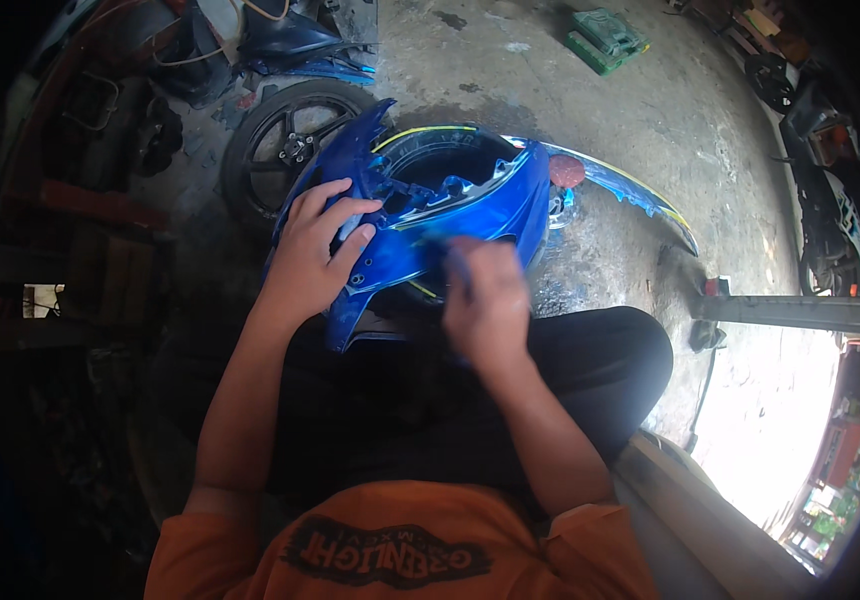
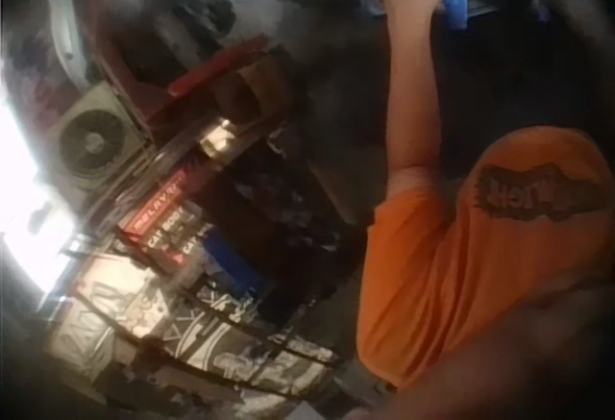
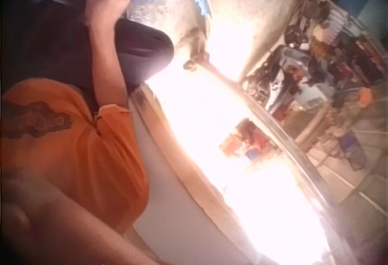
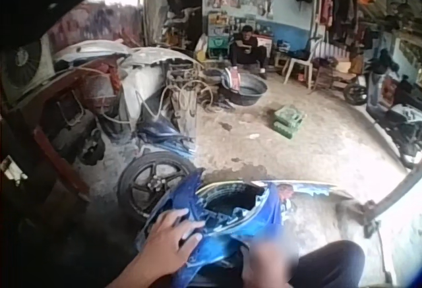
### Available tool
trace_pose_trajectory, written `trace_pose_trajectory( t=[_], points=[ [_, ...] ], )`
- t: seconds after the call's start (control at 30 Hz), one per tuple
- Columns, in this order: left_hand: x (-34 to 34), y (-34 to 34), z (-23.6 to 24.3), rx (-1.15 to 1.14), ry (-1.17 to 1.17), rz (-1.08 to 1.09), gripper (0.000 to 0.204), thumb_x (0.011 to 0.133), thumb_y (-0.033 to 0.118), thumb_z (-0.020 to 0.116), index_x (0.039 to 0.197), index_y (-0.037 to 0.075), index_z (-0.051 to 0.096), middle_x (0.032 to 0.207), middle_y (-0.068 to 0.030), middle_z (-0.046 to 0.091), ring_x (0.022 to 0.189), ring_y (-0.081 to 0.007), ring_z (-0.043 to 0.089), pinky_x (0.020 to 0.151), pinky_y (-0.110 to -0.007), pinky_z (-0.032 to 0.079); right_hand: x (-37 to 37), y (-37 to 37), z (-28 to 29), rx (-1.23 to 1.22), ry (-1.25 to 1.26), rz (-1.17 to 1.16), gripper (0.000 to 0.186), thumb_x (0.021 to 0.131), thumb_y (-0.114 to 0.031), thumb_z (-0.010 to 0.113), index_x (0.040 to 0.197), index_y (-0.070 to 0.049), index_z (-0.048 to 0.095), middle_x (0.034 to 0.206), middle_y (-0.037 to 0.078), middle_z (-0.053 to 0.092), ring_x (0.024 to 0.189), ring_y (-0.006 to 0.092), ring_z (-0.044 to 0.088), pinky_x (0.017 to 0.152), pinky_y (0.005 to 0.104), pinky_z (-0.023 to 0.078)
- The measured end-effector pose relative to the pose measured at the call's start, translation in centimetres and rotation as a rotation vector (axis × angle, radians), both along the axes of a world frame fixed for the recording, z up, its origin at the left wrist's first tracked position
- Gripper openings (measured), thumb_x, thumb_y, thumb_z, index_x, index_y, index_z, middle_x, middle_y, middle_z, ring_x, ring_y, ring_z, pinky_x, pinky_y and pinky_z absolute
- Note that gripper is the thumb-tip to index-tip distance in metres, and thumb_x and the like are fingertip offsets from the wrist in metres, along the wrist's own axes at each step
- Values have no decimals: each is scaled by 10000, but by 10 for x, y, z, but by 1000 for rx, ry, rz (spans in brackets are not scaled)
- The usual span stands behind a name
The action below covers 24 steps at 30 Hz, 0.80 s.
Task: The person holds a blue motorcycle fairing while sanding the edges and surface with a circular sanding pad, periodically dipping their hand into a bucket of water to wet the area.
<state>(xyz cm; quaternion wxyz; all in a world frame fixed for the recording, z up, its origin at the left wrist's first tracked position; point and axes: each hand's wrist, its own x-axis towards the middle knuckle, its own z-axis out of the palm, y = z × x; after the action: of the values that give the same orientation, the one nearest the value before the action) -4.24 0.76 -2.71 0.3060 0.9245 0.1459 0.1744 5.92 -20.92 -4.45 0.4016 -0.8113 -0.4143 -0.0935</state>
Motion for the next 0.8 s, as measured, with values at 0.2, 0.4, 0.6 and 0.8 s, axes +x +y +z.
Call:
trace_pose_trajectory(
  t=[0.2,0.4,0.6,0.8],
  points=[
    [3,-1,-1,9,15,-6,283,1006,252,708,1265,152,763,1463,-185,593,1386,-415,519,1187,-494,395,-20,9,4,17,-62,184,343,751,86,705,1084,7,694,1131,172,716,1067,394,676,931,482,560],
    [1,-1,-1,5,23,-7,289,1012,261,699,1272,153,760,1476,-189,585,1394,-415,512,1191,-493,392,-5,13,2,-11,-91,226,316,782,56,707,1092,5,674,1156,176,712,1056,375,679,909,472,545],
    [4,-1,2,4,39,1,295,1011,261,696,1279,153,757,1487,-184,578,1403,-412,507,1195,-492,388,20,1,-7,-67,-18,-89,291,901,85,699,1174,-18,693,1095,184,742,988,408,699,836,470,572],
    [3,-1,-5,19,18,-16,295,1012,256,694,1281,153,757,1483,-181,584,1407,-412,509,1200,-491,387,-28,18,6,46,-96,323,336,752,89,690,1077,6,676,1156,159,720,1089,371,689,949,460,555]
  ],
)
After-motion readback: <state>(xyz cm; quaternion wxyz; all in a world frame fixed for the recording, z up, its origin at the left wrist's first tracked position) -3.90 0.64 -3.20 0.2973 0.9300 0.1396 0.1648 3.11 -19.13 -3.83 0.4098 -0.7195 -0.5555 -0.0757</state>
